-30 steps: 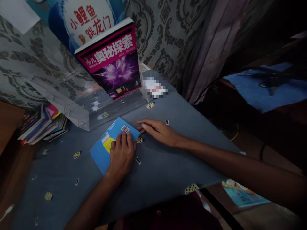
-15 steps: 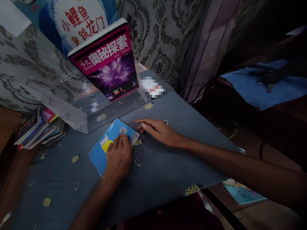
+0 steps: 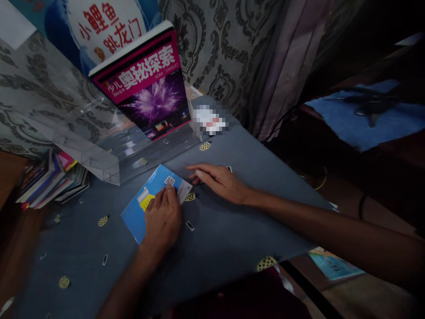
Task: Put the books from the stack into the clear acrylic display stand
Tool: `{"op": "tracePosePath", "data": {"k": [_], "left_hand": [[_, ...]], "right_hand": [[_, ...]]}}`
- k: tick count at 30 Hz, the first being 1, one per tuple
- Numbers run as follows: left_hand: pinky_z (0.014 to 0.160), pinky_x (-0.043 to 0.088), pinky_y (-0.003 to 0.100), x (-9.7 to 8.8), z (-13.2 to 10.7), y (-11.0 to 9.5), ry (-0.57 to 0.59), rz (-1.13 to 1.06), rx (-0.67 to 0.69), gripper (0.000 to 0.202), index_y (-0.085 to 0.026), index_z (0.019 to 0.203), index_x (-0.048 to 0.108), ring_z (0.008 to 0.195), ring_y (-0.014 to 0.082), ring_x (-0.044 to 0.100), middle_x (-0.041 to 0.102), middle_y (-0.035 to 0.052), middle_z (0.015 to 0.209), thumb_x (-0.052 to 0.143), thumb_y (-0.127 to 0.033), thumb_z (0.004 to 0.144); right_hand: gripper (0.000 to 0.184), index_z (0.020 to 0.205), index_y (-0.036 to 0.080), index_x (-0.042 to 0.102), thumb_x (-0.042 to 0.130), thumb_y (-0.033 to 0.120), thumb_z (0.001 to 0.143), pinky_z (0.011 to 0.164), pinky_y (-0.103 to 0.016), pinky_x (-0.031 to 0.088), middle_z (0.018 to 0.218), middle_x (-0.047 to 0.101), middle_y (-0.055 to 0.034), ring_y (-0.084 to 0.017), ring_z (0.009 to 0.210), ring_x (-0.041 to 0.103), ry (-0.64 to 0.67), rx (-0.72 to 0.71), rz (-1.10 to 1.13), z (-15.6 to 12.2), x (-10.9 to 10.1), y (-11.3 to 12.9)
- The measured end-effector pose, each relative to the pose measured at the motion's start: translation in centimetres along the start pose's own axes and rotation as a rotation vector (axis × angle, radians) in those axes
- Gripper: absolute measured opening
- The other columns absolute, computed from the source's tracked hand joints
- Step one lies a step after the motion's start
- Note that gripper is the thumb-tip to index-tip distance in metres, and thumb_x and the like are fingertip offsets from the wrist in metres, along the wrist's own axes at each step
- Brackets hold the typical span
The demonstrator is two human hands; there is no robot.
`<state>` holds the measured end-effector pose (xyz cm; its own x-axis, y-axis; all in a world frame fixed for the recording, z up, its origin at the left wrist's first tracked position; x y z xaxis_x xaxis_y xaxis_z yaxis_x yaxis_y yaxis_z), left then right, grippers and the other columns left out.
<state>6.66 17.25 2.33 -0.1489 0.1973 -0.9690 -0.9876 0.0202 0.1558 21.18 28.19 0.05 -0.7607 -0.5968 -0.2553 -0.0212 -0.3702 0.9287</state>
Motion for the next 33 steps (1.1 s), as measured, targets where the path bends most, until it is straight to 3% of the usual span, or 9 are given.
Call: {"op": "tracePosePath", "data": {"k": [7,12,17,25,29,33], "left_hand": [[0.083,0.056,0.044,0.1,-0.2,-0.5,-0.017,0.058,0.04,0.021,-0.012,0.109,0.057,0.109,0.0318,0.067,0.071,0.0198,0.116,0.039,-0.016,0.1],[0.085,0.055,0.046,0.3,-0.3,-1.0,0.023,0.087,0.038,0.021,-0.009,0.11,0.058,0.114,0.0345,0.064,0.068,0.0217,0.123,0.042,-0.016,0.1],[0.084,0.055,0.044,0.6,-0.3,-1.2,0.012,0.118,0.05,0.023,-0.007,0.113,0.059,0.114,0.0344,0.065,0.067,0.0217,0.125,0.043,-0.018,0.101],[0.083,0.054,0.044,1.1,-0.5,-1.3,-0.031,0.11,0.023,0.025,-0.008,0.114,0.059,0.115,0.0336,0.064,0.066,0.0214,0.127,0.046,-0.025,0.101],[0.086,0.054,0.041,0.4,-0.3,0.3,0.005,-0.014,0.032,0.022,-0.015,0.112,0.06,0.108,0.0279,0.065,0.07,0.0136,0.119,0.051,-0.031,0.1],[0.091,0.052,0.043,-0.1,-0.9,4.6,0.077,-0.008,-0.096,0.022,-0.018,0.115,0.061,0.112,0.0281,0.063,0.067,0.0124,0.125,0.054,-0.03,0.098]], "right_hand": [[0.035,0.129,0.021,0.063,0.041,0.032,0.104,0.091,-0.035,0.055,0.106,0.076,-0.006,-0.019,0.099,0.072,-0.02,-0.035,-0.007,-0.2,-0.2,0.7],[0.033,0.128,0.018,0.062,0.041,0.026,0.104,0.095,-0.037,0.054,0.11,0.076,-0.0071,-0.019,0.104,0.071,-0.039,-0.194,-0.12,-0.5,-0.1,1.5],[0.034,0.129,0.018,0.062,0.041,0.025,0.104,0.097,-0.039,0.054,0.115,0.074,-0.0087,-0.02,0.11,0.068,0.015,-0.288,-0.235,-0.7,0.5,1.4],[0.036,0.135,0.022,0.059,0.042,0.031,0.105,0.091,-0.04,0.056,0.11,0.075,-0.0082,-0.022,0.101,0.071,0.116,-0.291,-0.45,-1.0,1.3,0.3],[0.034,0.132,0.022,0.06,0.042,0.031,0.104,0.081,-0.038,0.057,0.093,0.074,-0.0075,-0.022,0.086,0.071,0.105,-0.348,-0.595,-1.1,1.6,0.3],[0.032,0.128,0.02,0.061,0.042,0.028,0.103,0.076,-0.038,0.056,0.084,0.071,-0.007,-0.022,0.078,0.067,0.126,-0.37,-0.732,-1.4,2.0,1.0]]}}
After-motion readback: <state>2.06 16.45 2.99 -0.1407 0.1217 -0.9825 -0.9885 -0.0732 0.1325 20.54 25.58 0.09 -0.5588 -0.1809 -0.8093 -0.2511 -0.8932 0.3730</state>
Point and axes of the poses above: each hand's wrist, its own z-axis towards the middle knuckle, its own x-axis out of the palm, y = z × x, the point moved 4 cm from there along z, towards the middle knuckle
